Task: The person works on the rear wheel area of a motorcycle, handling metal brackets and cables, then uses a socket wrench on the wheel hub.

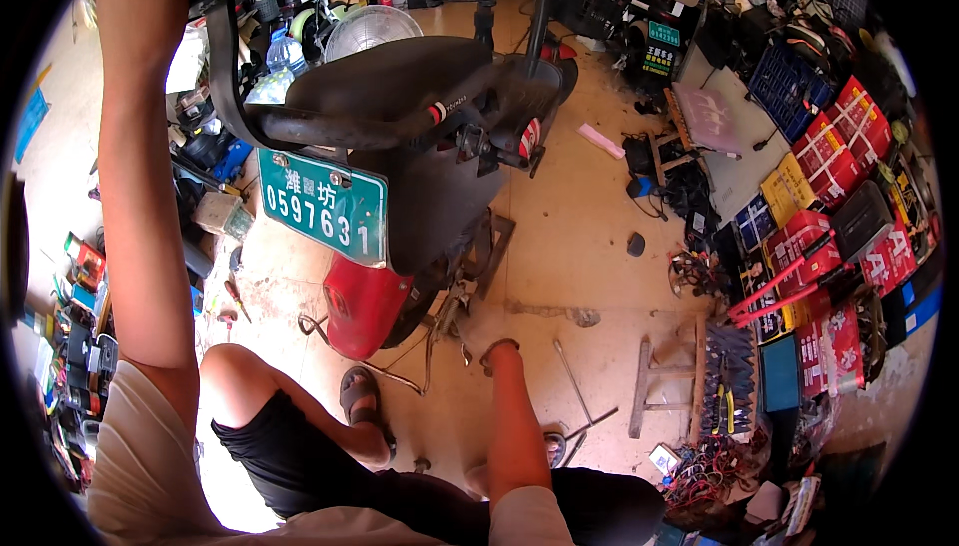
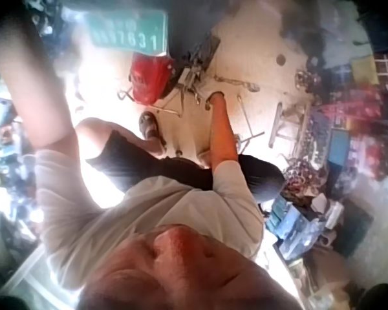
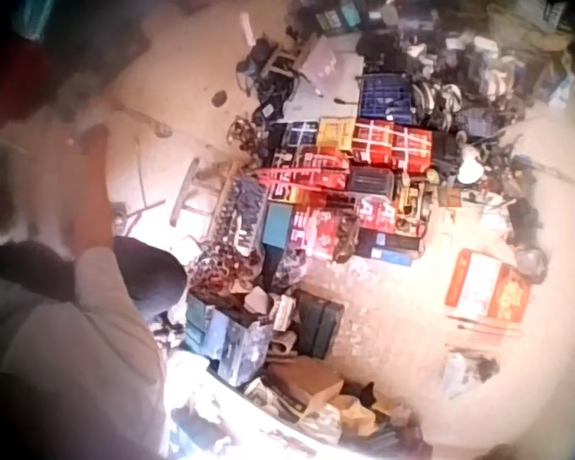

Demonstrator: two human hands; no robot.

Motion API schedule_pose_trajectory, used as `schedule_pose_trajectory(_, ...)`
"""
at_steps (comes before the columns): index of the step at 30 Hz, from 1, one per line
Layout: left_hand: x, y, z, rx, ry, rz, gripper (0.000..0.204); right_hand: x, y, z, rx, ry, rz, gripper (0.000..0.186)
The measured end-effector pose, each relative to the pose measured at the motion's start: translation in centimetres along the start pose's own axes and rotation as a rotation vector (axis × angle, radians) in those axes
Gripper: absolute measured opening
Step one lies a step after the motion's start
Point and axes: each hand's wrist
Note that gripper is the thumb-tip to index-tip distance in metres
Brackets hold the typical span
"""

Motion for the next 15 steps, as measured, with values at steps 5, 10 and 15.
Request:
schedule_pose_trajectory(5,1.1,1.3,-0.5,-0.026,-0.059,-0.063,0.044,-0.3,4.6,-1.9,0.101,-0.005,-0.015,0.031)
schedule_pose_trajectory(10,1.2,1.2,-0.9,0.041,-0.046,-0.143,0.042,2.4,-0.7,1.9,0.004,-0.266,-0.266,0.033)
schedule_pose_trajectory(15,1.2,0.8,-1.0,0.052,-0.022,-0.132,0.042,3.3,-0.6,2.7,0.016,-0.349,-0.269,0.032)
Point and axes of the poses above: each hand's wrist, its own z-axis towards the middle knuckle, its own x-axis out of the palm, y = z × x, and after that the axes turned 13 degrees about x, right-handed
